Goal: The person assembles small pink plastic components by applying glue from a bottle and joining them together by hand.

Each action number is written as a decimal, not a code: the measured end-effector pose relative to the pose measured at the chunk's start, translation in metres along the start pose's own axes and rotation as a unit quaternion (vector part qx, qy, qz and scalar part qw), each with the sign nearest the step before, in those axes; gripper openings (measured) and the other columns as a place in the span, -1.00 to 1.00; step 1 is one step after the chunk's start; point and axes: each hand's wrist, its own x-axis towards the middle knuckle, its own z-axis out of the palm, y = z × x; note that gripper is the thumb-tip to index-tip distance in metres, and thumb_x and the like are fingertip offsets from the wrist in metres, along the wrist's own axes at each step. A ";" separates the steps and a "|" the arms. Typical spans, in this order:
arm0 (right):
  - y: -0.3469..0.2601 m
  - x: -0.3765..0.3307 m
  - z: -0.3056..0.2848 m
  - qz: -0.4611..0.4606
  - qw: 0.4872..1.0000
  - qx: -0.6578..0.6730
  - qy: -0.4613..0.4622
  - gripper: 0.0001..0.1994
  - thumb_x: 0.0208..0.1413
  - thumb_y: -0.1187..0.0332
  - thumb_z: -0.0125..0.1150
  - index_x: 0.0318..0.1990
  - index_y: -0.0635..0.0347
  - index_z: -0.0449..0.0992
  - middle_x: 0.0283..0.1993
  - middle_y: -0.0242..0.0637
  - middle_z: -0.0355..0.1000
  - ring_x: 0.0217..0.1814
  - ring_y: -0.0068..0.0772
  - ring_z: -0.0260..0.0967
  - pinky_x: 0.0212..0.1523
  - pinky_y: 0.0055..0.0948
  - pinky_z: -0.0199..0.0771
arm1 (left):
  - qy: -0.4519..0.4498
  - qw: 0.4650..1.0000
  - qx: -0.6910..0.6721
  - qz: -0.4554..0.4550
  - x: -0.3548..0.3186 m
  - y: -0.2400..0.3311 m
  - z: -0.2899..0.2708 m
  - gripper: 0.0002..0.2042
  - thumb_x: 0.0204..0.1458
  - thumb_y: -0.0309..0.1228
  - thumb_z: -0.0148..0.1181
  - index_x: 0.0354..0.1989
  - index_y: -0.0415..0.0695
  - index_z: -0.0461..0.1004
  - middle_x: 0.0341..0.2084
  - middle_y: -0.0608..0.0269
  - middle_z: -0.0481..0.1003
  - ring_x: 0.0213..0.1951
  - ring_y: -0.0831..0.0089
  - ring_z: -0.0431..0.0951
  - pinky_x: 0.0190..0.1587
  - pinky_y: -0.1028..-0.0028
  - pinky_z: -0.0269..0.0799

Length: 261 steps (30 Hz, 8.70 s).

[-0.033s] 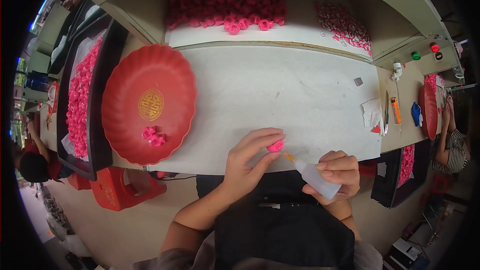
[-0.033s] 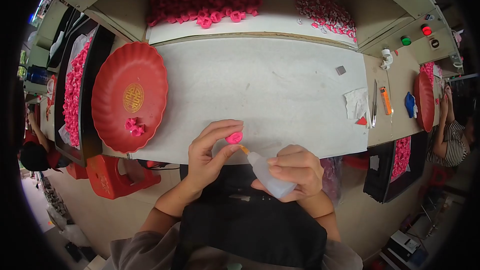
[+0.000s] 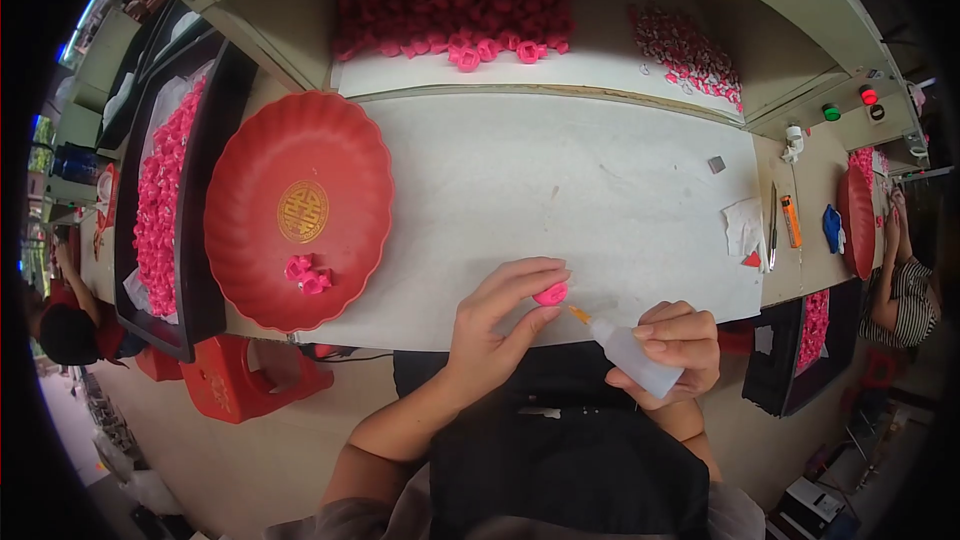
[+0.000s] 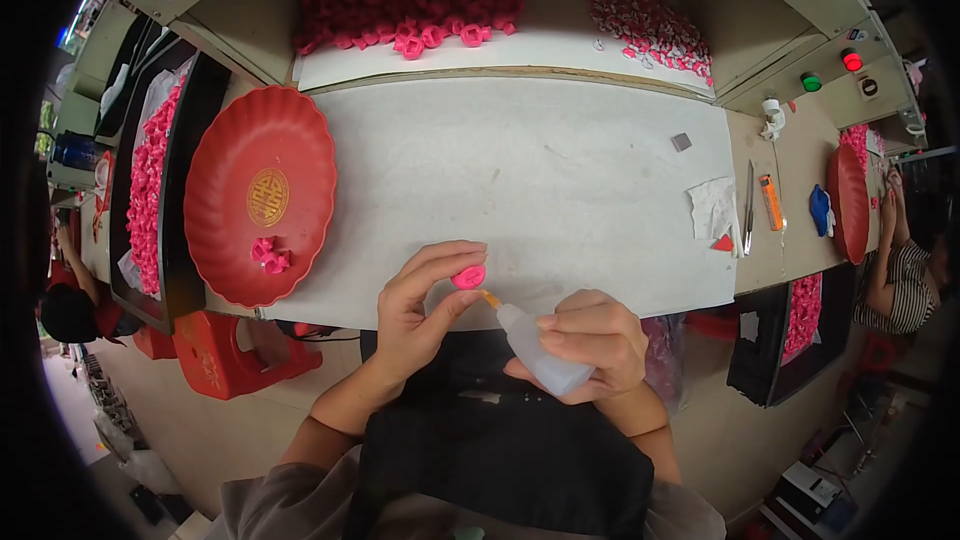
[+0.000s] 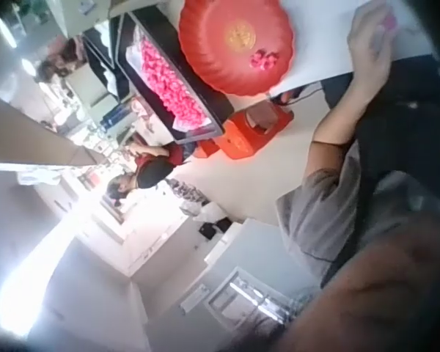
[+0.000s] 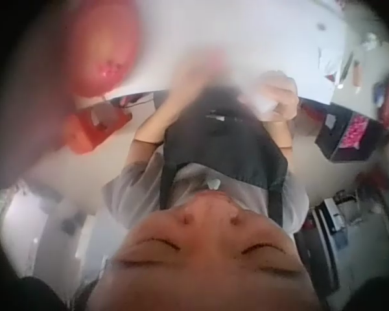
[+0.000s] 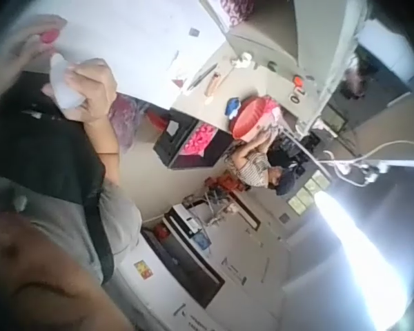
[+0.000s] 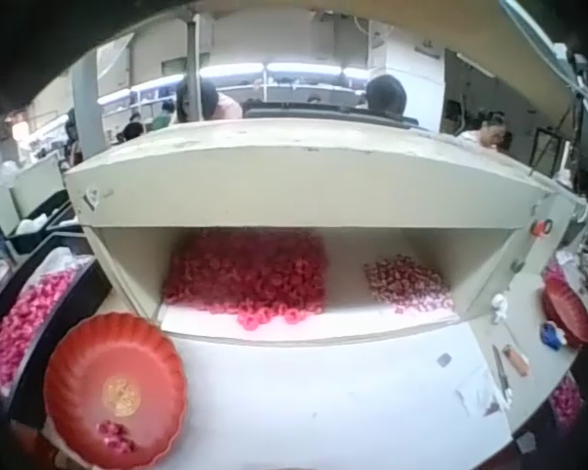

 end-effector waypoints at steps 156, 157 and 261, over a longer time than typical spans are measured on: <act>0.064 0.024 0.006 -0.160 0.952 0.024 -0.261 -0.73 -0.35 0.43 0.28 -0.39 0.31 0.46 -0.33 -0.19 0.36 -0.58 -0.42 0.30 -0.63 -0.58 0.32 | -0.057 0.928 -0.293 -0.224 -0.012 -0.008 0.009 -0.84 -0.09 -0.49 0.14 -0.33 -0.30 0.46 -0.47 0.26 0.44 -0.35 0.59 0.40 -0.23 0.60 0.29; 0.065 0.023 0.006 -0.168 0.951 0.021 -0.257 -0.74 -0.35 0.43 0.28 -0.39 0.32 0.46 -0.33 -0.19 0.36 -0.59 -0.43 0.29 -0.64 -0.58 0.32 | -0.056 0.927 -0.293 -0.226 -0.012 -0.009 0.009 -0.84 -0.09 -0.49 0.14 -0.33 -0.30 0.46 -0.47 0.26 0.44 -0.35 0.59 0.40 -0.23 0.60 0.29; 0.052 -0.015 0.004 0.192 0.979 0.051 -0.039 -0.69 -0.33 0.70 0.17 -0.31 0.29 0.43 -0.21 -0.20 0.29 -0.47 -0.57 0.19 -0.39 -0.63 0.22 | 0.005 0.997 0.010 0.071 0.006 0.011 -0.063 -0.74 -0.24 -0.71 0.13 -0.27 -0.31 0.42 -0.22 0.07 0.39 -0.14 0.35 0.39 -0.09 0.46 0.29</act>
